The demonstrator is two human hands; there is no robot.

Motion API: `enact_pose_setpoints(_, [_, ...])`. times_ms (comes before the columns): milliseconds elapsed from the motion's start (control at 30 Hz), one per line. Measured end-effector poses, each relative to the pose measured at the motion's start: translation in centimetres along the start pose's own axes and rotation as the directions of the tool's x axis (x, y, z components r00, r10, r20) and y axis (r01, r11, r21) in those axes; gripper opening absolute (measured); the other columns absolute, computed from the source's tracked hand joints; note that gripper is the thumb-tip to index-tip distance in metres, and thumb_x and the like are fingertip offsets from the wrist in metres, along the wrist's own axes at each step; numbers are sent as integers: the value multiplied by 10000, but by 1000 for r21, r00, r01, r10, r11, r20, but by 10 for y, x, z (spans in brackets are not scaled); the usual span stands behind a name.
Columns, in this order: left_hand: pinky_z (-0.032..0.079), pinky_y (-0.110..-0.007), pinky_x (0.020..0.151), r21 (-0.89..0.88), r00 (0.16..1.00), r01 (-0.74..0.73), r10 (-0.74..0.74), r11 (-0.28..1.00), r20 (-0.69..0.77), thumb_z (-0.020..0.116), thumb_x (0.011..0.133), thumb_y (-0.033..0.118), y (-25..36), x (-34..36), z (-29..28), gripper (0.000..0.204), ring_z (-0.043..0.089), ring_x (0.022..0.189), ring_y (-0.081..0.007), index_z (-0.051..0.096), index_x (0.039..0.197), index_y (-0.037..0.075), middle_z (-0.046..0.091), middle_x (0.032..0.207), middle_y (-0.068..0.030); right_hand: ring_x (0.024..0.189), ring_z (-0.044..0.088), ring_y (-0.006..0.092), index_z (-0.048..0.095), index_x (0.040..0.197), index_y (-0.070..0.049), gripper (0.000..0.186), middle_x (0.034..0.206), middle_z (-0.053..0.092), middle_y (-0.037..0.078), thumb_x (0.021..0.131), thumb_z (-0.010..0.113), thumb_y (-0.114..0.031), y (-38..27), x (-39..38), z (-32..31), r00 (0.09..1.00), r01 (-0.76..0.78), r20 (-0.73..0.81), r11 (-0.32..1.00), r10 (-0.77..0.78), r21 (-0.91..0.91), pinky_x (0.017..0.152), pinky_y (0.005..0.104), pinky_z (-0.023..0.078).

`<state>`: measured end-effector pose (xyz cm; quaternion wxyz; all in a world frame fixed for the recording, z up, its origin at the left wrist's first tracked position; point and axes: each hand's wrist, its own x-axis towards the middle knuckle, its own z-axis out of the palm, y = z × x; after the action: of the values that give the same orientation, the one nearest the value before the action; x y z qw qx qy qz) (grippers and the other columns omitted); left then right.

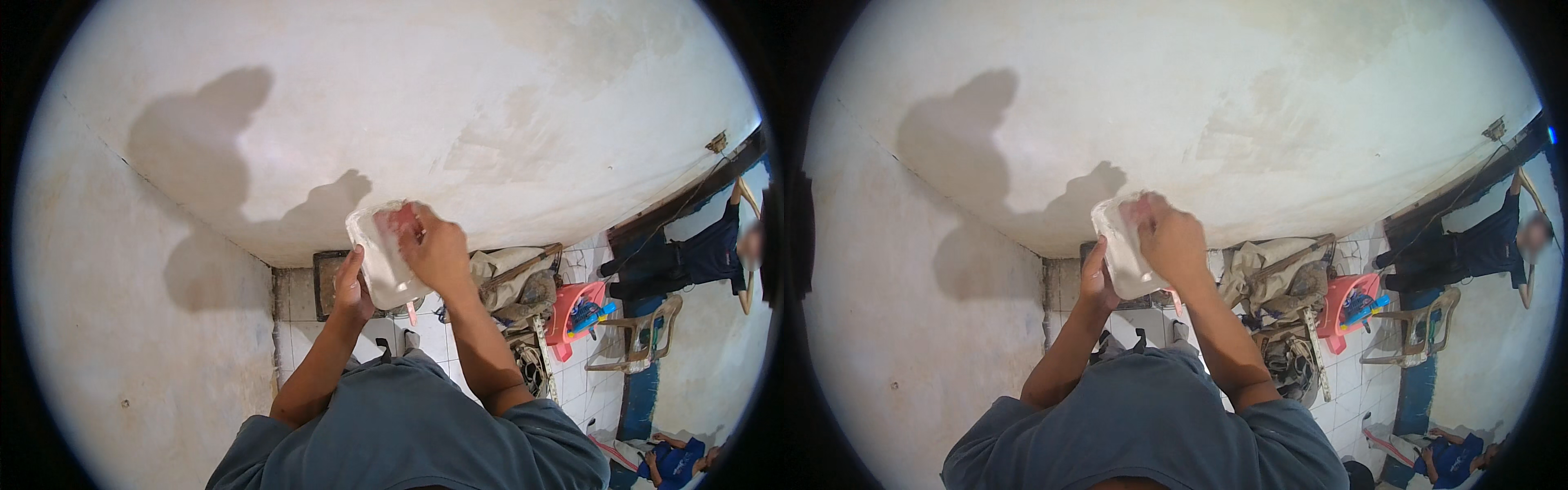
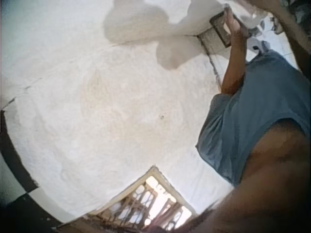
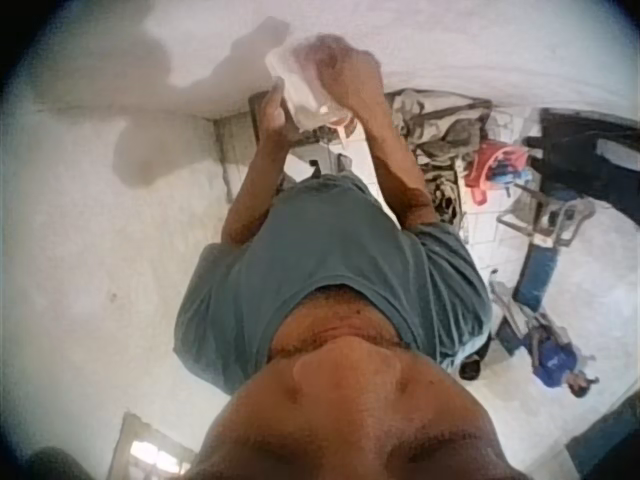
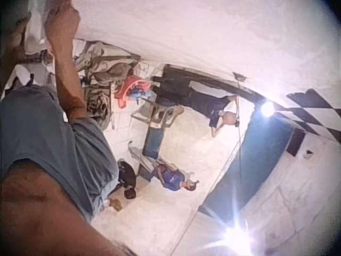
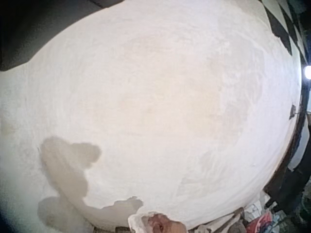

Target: The person applies white plaster to a wall using a hand spreader, picking up more plaster from a white tray between applications.

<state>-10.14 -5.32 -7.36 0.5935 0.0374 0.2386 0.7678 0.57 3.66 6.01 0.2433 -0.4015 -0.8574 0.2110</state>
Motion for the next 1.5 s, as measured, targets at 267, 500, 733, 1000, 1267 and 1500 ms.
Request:
enact_pose_setpoints(267, [495,-412,1000,-87,1000,12,-12,996,-1,556,1004,306,1,2,-4,444,623,1147,-245,505,1333,12,622,1274,-129,737,678,414,648,1158,5,340,793,685,233,840,623,-114,5,12,-17,1000,-6,-2,992,6,-124,685,481,547])
enact_pose_setpoints(500, [512,-413,978,-30,996,-4,2,1000,-86,545,1011,308,1,2,3,441,643,1106,-248,508,1335,10,636,1251,-124,746,677,423,653,1171,7,353,798,682,246,844,604,-115,7,6,-13,1000,-12,-2,995,12,-99,690,480,548])
enact_pose_setpoints(733, [525,-414,960,4,999,-6,6,1000,-53,538,1014,318,3,2,2,441,645,1104,-248,512,1324,6,639,1237,-133,733,679,410,673,1158,-8,347,783,679,241,839,617,-134,9,9,-9,1000,-2,7,996,2,-90,674,467,552])
enact_pose_setpoints(1000, [530,-399,946,0,1000,-15,15,1000,-20,545,1011,316,1,3,-3,439,651,1084,-230,516,1319,4,645,1222,-122,734,687,388,691,1146,-44,333,806,692,221,834,626,-139,8,9,-4,1000,29,1,999,-29,-46,679,441,559])
enact_pose_setpoints(1267, [528,-379,931,4,999,-18,18,1000,-51,570,1003,293,4,2,0,400,650,1081,-217,544,1292,18,651,1210,-116,693,678,400,683,1124,-61,300,753,685,212,855,603,-165,4,13,5,998,55,-15,988,-58,-145,645,488,547])
enact_pose_setpoints(1500, [541,-367,904,18,998,-24,25,1000,-50,572,1003,289,-1,8,-6,345,664,1039,-208,573,1227,27,671,1146,-100,692,688,356,644,1224,-89,397,772,666,164,835,598,-158,-15,-9,39,985,157,116,935,-126,-319,635,448,563])
